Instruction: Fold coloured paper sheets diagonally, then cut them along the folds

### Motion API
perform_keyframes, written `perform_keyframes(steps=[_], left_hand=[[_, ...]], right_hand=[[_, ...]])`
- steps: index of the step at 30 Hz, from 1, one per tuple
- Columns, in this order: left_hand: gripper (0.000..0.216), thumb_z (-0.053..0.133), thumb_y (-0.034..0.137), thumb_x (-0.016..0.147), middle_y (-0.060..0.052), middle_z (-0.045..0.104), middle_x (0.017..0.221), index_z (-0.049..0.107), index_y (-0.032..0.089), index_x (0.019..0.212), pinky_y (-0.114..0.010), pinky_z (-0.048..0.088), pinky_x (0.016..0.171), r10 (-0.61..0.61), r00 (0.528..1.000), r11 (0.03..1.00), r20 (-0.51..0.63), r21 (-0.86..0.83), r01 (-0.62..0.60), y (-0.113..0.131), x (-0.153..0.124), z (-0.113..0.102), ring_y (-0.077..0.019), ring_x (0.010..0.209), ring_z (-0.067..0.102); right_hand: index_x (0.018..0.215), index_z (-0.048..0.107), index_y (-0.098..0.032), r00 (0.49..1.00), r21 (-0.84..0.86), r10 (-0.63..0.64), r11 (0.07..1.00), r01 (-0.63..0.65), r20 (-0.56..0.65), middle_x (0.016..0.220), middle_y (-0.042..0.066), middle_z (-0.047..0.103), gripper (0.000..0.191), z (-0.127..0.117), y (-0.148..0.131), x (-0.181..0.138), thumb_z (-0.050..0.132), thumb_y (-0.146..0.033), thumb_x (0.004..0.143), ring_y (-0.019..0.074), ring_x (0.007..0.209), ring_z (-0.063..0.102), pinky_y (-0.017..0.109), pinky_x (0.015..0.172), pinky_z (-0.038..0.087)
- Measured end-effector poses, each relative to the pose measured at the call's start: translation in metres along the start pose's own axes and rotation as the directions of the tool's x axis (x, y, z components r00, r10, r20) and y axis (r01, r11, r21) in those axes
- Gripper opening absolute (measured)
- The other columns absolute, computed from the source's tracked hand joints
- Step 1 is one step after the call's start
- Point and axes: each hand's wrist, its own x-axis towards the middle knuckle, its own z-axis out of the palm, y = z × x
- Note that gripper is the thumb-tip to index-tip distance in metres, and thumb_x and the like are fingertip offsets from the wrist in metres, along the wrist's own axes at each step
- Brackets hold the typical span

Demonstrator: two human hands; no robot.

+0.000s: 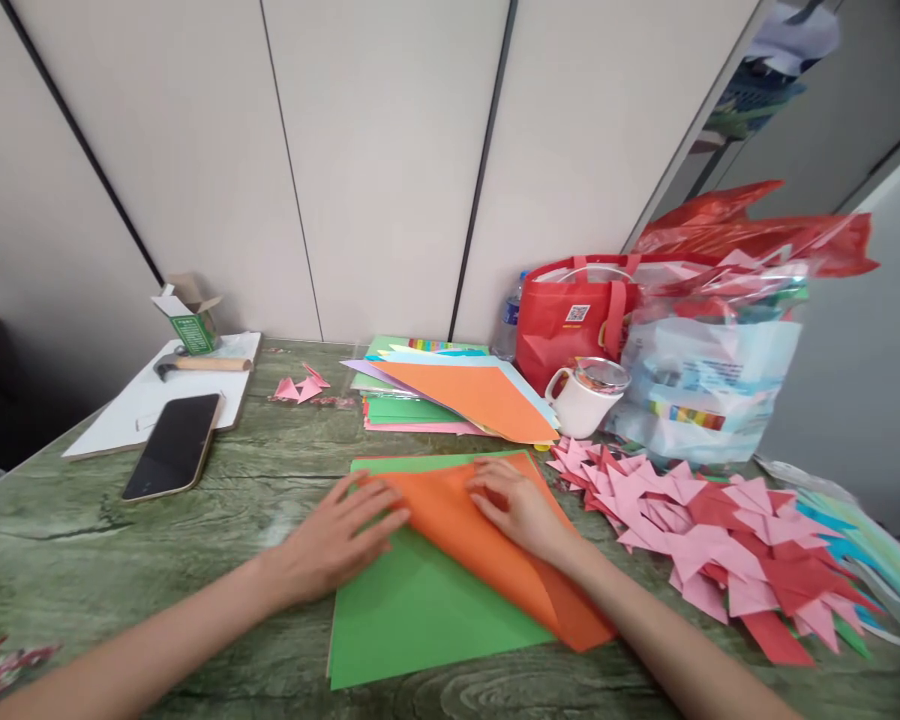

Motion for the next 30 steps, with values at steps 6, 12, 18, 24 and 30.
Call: perform_keyframes(steps=[6, 12, 18, 24, 30], left_hand=[[0.048, 0.041, 0.014, 0.093, -0.012, 0.052, 0.135, 0.034, 0.018, 0.140, -0.048, 0.032, 0.108, 0.128, 0.991, 0.969, -0.030, 0.218, -0.118, 0.009, -0.009, 0.023, -0.0239, 0.130, 0.040], [0.038, 0.046, 0.014, 0.091, -0.013, 0.056, 0.129, 0.048, 0.014, 0.129, -0.047, 0.046, 0.096, 0.120, 0.992, 0.954, -0.042, 0.283, -0.103, 0.009, -0.010, 0.027, -0.0291, 0.123, 0.048], [0.032, 0.045, 0.016, 0.092, -0.016, 0.056, 0.129, 0.054, 0.011, 0.123, -0.050, 0.047, 0.094, 0.117, 0.992, 0.944, -0.048, 0.317, -0.096, 0.012, -0.006, 0.029, -0.0329, 0.122, 0.048], [0.032, 0.045, 0.021, 0.093, -0.011, 0.059, 0.127, 0.055, 0.014, 0.122, -0.054, 0.036, 0.102, 0.094, 0.994, 0.944, -0.050, 0.321, -0.073, 0.013, 0.003, 0.028, -0.0323, 0.121, 0.049], [0.037, 0.046, 0.016, 0.091, -0.011, 0.055, 0.132, 0.051, 0.013, 0.128, -0.056, 0.017, 0.110, 0.076, 0.997, 0.952, 0.006, 0.297, -0.074, 0.013, 0.001, 0.028, -0.0315, 0.126, 0.044]], right_hand=[[0.102, 0.064, -0.019, 0.999, -0.055, -0.021, 0.998, 0.023, 0.038, 0.107, 0.012, 0.062, 0.022, 0.004, 0.010, -0.004, 0.046, -0.019, 0.090, 0.0218, 0.105, 0.060, 0.036, 0.089, 0.049], [0.101, 0.062, -0.019, 0.996, -0.119, -0.091, 0.989, 0.087, -0.026, 0.100, 0.011, 0.064, 0.019, 0.005, 0.016, -0.008, 0.047, -0.018, 0.090, 0.0202, 0.092, 0.063, 0.034, 0.079, 0.053], [0.094, 0.065, -0.020, 0.988, -0.069, -0.080, 0.995, 0.072, -0.133, 0.089, 0.008, 0.064, 0.014, 0.008, 0.020, -0.005, 0.053, -0.017, 0.088, 0.0205, 0.088, 0.061, 0.034, 0.075, 0.052], [0.099, 0.066, -0.023, 0.982, -0.043, -0.072, 0.997, 0.066, -0.174, 0.084, 0.006, 0.061, 0.020, 0.009, 0.023, -0.004, 0.051, -0.014, 0.088, 0.0201, 0.086, 0.060, 0.034, 0.072, 0.051], [0.102, 0.066, -0.024, 0.978, -0.051, -0.094, 0.995, 0.086, -0.189, 0.082, 0.005, 0.060, 0.026, 0.006, 0.021, -0.001, 0.052, -0.009, 0.086, 0.0194, 0.085, 0.058, 0.033, 0.070, 0.051]])
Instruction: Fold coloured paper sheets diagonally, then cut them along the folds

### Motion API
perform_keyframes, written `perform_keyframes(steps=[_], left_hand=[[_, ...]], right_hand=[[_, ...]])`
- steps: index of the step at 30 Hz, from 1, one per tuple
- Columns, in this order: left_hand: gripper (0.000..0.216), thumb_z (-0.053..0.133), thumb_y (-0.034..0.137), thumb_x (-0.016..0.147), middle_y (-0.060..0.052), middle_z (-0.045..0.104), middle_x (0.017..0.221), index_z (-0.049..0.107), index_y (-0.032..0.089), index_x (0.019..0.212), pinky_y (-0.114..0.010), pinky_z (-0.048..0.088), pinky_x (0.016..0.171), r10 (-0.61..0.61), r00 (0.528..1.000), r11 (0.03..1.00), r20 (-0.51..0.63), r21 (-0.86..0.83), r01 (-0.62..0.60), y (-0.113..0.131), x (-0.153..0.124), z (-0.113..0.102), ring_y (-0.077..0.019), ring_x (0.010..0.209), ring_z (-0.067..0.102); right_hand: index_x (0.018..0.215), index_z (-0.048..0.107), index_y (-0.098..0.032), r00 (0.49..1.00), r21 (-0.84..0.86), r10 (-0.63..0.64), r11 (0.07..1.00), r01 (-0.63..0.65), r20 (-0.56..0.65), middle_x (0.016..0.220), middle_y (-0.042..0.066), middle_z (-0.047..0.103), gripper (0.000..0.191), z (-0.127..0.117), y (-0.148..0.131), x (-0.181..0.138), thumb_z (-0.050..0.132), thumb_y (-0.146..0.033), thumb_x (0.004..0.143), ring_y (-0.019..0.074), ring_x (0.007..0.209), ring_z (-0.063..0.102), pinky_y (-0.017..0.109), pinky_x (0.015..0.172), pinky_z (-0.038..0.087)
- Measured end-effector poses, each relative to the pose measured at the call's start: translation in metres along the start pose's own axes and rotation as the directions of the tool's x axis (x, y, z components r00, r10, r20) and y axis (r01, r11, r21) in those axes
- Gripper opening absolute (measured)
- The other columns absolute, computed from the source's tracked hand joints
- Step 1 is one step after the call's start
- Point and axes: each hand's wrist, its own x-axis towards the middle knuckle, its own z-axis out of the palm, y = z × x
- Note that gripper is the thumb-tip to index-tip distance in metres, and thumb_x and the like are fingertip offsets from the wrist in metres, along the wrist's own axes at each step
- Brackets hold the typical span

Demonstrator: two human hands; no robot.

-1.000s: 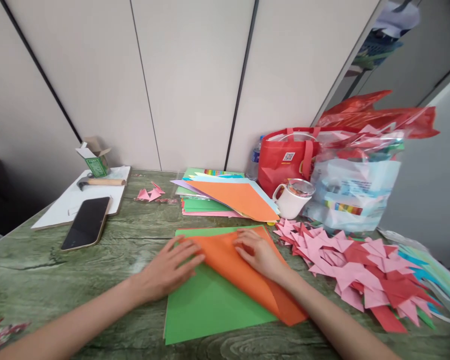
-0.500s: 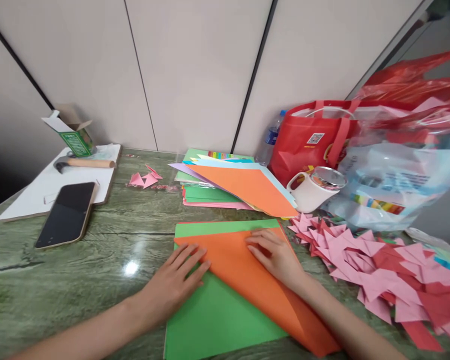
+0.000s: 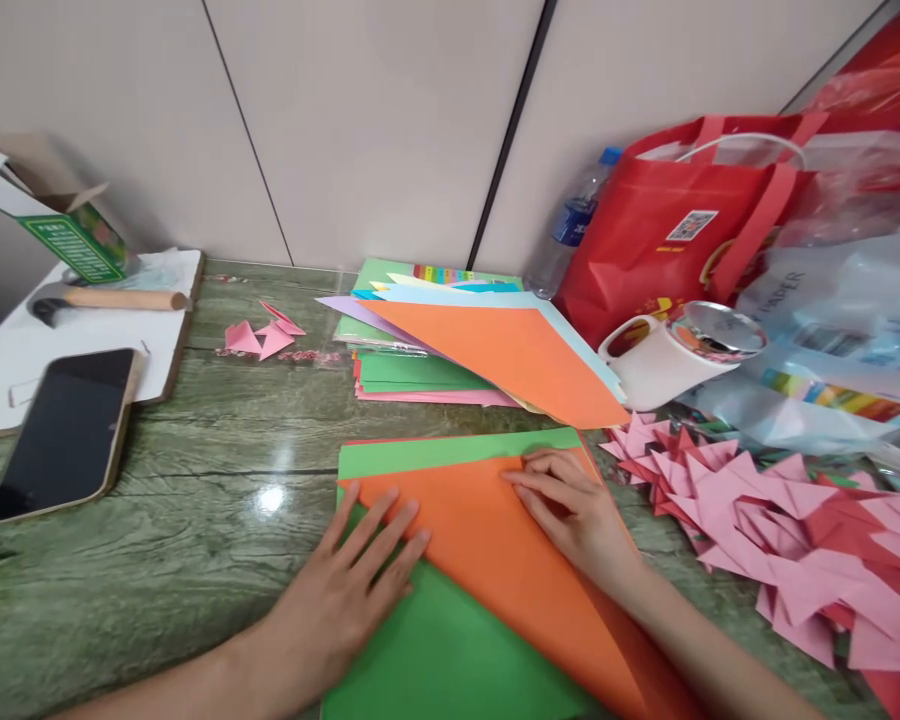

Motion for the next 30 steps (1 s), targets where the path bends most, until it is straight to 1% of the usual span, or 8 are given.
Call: perform_keyframes(steps=[3, 11, 17, 24, 30], left_hand=[[0.039, 0.046, 0.015, 0.091, -0.013, 0.052, 0.134, 0.049, 0.013, 0.130, -0.056, 0.018, 0.109, 0.002, 1.000, 1.000, 0.028, -0.023, -0.001, -0.0004, -0.0006, 0.0006, -0.0322, 0.128, 0.042], [0.036, 0.047, 0.020, 0.092, -0.014, 0.055, 0.131, 0.051, 0.014, 0.128, -0.056, 0.020, 0.109, -0.002, 0.999, 0.999, 0.035, -0.047, 0.004, -0.0008, -0.0012, 0.0019, -0.0309, 0.126, 0.044], [0.034, 0.044, 0.018, 0.093, -0.013, 0.056, 0.130, 0.053, 0.013, 0.126, -0.057, 0.017, 0.110, -0.016, 1.000, 0.999, -0.007, -0.048, 0.016, 0.0002, 0.0015, -0.0006, -0.0297, 0.125, 0.046], [0.036, 0.044, 0.017, 0.092, -0.013, 0.054, 0.132, 0.051, 0.014, 0.128, -0.058, 0.018, 0.110, -0.018, 1.000, 0.999, -0.003, -0.042, 0.017, 0.0002, -0.0014, 0.0028, -0.0302, 0.127, 0.044], [0.042, 0.047, 0.015, 0.090, -0.015, 0.051, 0.135, 0.047, 0.013, 0.132, -0.062, 0.020, 0.107, 0.025, 0.997, 1.000, 0.071, 0.007, -0.025, -0.0011, -0.0032, 0.0038, -0.0329, 0.129, 0.041]], right_hand=[[0.102, 0.067, -0.024, 1.000, -0.014, -0.004, 1.000, 0.004, -0.002, 0.080, 0.005, 0.059, 0.027, -0.0007, -0.0013, 0.0008, 0.052, -0.009, 0.086, 0.0195, 0.085, 0.058, 0.032, 0.069, 0.050], [0.100, 0.069, -0.026, 1.000, -0.037, 0.004, 0.999, -0.004, -0.013, 0.081, 0.005, 0.060, 0.027, 0.0001, -0.0019, 0.0001, 0.052, -0.011, 0.086, 0.0196, 0.085, 0.059, 0.033, 0.070, 0.050], [0.100, 0.068, -0.025, 1.000, -0.020, -0.006, 1.000, 0.005, -0.028, 0.080, 0.005, 0.060, 0.027, 0.0012, -0.0027, 0.0002, 0.053, -0.008, 0.085, 0.0187, 0.083, 0.057, 0.031, 0.068, 0.049], [0.102, 0.068, -0.024, 0.999, -0.028, 0.017, 0.999, -0.018, -0.033, 0.078, 0.004, 0.060, 0.026, 0.0019, -0.0018, -0.0009, 0.053, -0.011, 0.085, 0.0197, 0.084, 0.058, 0.033, 0.071, 0.049], [0.100, 0.069, -0.025, 0.998, -0.078, 0.027, 0.996, -0.031, -0.051, 0.078, 0.004, 0.060, 0.024, 0.0016, -0.0007, -0.0017, 0.054, -0.013, 0.085, 0.0211, 0.085, 0.058, 0.037, 0.075, 0.049]])
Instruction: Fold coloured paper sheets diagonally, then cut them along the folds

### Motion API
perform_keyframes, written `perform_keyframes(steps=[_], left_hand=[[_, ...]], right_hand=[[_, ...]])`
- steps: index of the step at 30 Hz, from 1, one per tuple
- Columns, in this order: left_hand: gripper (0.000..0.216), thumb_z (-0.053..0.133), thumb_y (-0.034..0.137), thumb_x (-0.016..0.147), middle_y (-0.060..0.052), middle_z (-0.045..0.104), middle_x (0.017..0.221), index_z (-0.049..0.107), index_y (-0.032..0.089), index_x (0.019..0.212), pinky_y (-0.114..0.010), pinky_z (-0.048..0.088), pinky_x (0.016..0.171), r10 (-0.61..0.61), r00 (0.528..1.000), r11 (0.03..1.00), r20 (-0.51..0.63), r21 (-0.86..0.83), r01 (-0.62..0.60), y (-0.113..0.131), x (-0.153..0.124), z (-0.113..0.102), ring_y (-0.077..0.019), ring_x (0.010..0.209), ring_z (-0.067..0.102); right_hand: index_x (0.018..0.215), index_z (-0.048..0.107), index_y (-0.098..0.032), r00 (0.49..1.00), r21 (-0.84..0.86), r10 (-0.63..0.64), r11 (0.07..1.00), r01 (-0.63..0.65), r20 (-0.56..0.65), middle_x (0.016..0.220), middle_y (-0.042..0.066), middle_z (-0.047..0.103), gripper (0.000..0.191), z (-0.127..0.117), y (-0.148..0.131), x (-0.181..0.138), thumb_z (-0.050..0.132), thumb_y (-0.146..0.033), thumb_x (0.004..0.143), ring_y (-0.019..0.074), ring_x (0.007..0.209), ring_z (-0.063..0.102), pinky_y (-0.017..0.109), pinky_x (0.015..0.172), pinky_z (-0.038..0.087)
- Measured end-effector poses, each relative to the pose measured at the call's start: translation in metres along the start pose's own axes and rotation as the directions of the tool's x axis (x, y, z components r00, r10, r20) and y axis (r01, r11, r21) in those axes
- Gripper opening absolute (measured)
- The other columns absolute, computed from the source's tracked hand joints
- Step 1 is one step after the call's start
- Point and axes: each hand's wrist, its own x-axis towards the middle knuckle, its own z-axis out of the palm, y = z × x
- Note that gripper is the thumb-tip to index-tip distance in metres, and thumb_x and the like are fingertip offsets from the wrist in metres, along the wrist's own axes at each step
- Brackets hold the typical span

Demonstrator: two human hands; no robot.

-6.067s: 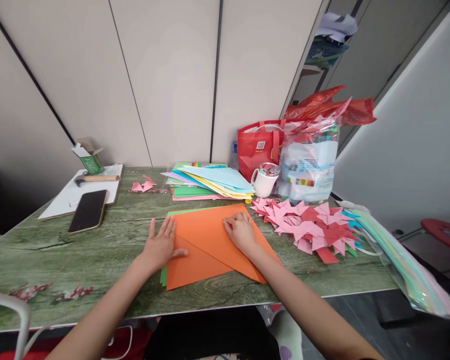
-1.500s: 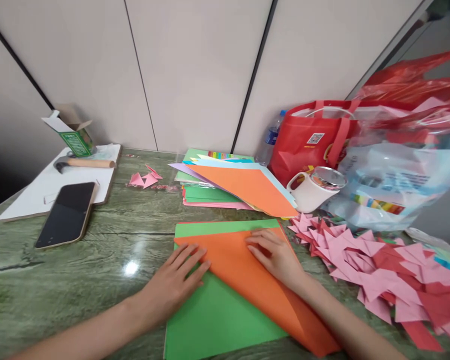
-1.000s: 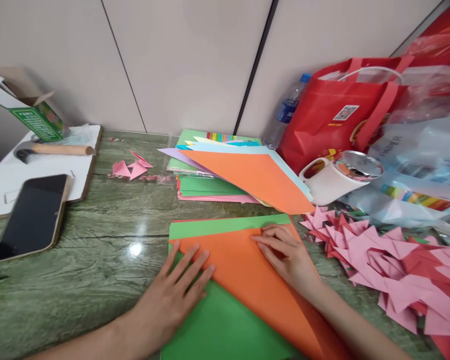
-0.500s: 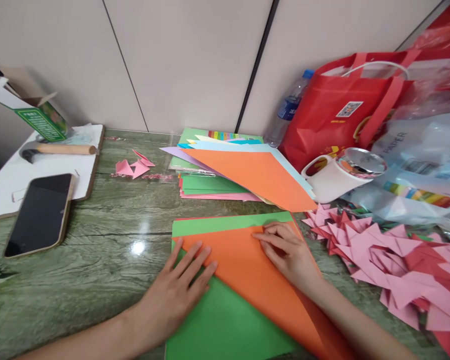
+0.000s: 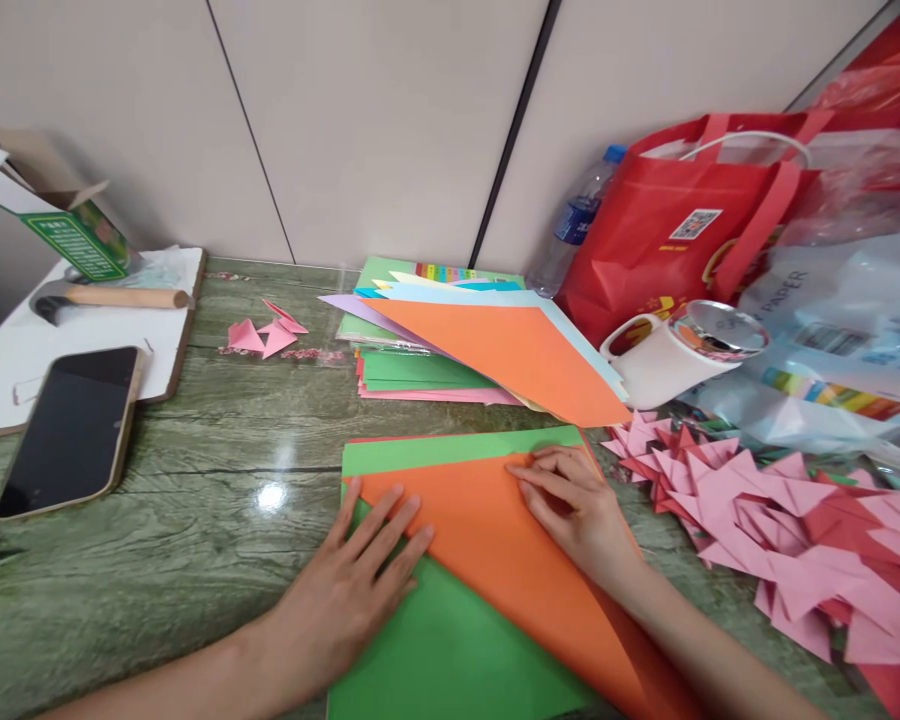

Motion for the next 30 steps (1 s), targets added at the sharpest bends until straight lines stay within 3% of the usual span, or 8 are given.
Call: perform_keyframes(steps=[6, 14, 30], left_hand=[[0.040, 0.046, 0.012, 0.089, -0.015, 0.054, 0.132, 0.049, 0.013, 0.129, -0.063, 0.019, 0.108, -0.009, 1.000, 1.000, -0.025, -0.010, 0.009, -0.0003, -0.0001, 0.0001, -0.0324, 0.129, 0.040], [0.048, 0.049, 0.008, 0.085, -0.016, 0.050, 0.136, 0.045, 0.013, 0.133, -0.065, 0.023, 0.104, 0.004, 1.000, 1.000, 0.026, -0.015, -0.003, -0.0007, -0.0031, 0.0010, -0.0376, 0.131, 0.036], [0.045, 0.047, 0.008, 0.086, -0.013, 0.053, 0.134, 0.048, 0.015, 0.131, -0.061, 0.017, 0.109, -0.024, 1.000, 0.999, -0.014, -0.032, 0.024, 0.0000, -0.0012, 0.0024, -0.0327, 0.132, 0.035]], right_hand=[[0.098, 0.069, -0.025, 1.000, -0.032, 0.024, 0.999, -0.024, 0.000, 0.075, 0.005, 0.060, 0.022, 0.0009, 0.0008, -0.0019, 0.054, -0.015, 0.086, 0.0222, 0.085, 0.058, 0.040, 0.076, 0.049], [0.102, 0.068, -0.022, 1.000, -0.085, 0.003, 0.996, -0.001, 0.015, 0.074, 0.005, 0.056, 0.022, 0.0012, 0.0003, -0.0047, 0.054, -0.014, 0.086, 0.0215, 0.082, 0.054, 0.039, 0.074, 0.048], [0.100, 0.070, -0.025, 0.999, -0.070, 0.032, 0.997, -0.031, 0.013, 0.071, 0.004, 0.055, 0.023, 0.0009, 0.0025, -0.0046, 0.053, -0.017, 0.087, 0.0191, 0.073, 0.054, 0.036, 0.066, 0.047]])
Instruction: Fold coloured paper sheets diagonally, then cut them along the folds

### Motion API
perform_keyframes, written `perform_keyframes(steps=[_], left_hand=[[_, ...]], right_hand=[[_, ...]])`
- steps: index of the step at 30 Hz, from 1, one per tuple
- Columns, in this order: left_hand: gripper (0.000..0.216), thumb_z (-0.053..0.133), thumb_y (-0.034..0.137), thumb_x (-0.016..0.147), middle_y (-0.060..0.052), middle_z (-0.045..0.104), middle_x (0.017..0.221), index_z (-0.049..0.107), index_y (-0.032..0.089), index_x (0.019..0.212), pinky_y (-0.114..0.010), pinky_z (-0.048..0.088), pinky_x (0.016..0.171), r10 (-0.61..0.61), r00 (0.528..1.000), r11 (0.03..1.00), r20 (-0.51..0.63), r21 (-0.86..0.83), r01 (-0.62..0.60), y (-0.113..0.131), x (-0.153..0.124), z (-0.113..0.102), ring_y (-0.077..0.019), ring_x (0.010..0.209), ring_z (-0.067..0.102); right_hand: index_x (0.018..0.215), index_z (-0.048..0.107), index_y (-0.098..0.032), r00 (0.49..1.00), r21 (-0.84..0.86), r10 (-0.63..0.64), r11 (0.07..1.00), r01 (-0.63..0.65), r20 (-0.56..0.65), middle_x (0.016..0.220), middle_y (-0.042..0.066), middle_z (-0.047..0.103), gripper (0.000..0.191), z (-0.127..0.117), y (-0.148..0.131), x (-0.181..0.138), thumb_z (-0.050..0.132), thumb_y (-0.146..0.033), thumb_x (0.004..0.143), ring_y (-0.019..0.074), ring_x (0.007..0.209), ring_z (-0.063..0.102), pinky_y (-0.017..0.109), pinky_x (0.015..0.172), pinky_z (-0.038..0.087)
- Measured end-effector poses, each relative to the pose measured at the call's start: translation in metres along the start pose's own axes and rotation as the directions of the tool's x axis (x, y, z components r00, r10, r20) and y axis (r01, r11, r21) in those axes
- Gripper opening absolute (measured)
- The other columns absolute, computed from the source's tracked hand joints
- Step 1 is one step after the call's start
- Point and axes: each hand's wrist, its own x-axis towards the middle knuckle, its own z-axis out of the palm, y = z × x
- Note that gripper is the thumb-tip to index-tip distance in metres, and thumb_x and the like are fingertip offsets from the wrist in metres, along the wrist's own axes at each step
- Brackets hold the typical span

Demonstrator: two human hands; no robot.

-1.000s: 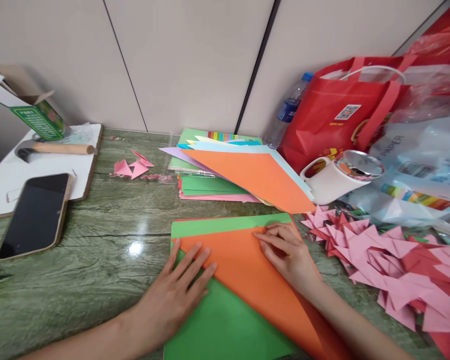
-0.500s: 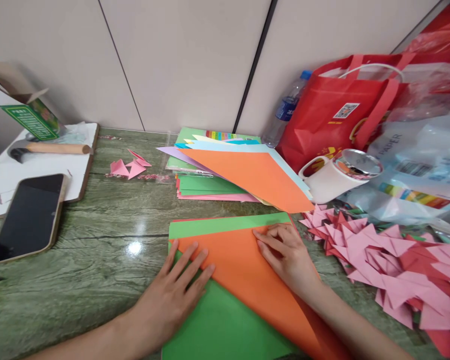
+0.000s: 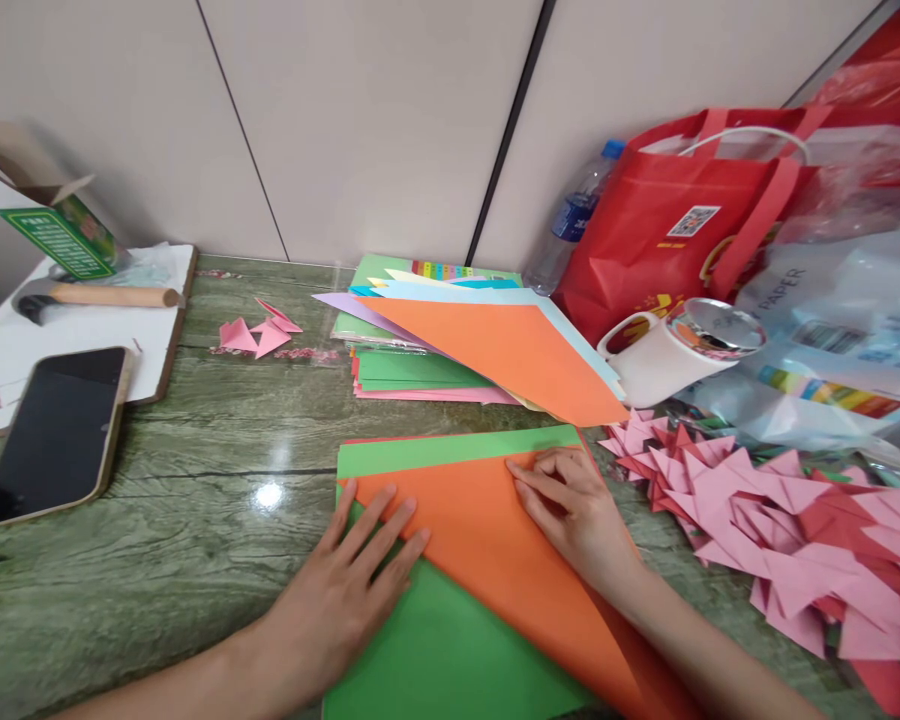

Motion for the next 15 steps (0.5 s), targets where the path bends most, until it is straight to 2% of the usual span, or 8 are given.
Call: perform_keyframes(steps=[15], left_hand=[[0.045, 0.047, 0.011, 0.086, -0.012, 0.052, 0.135, 0.047, 0.016, 0.131, -0.060, 0.015, 0.110, 0.001, 1.000, 1.000, 0.013, 0.025, -0.001, -0.0007, 0.0002, -0.0001, -0.0316, 0.133, 0.035]], right_hand=[[0.101, 0.070, -0.025, 1.000, 0.006, -0.007, 1.000, 0.007, -0.007, 0.071, 0.004, 0.054, 0.025, -0.0002, -0.0008, 0.0013, 0.053, -0.016, 0.087, 0.0192, 0.073, 0.054, 0.035, 0.067, 0.048]])
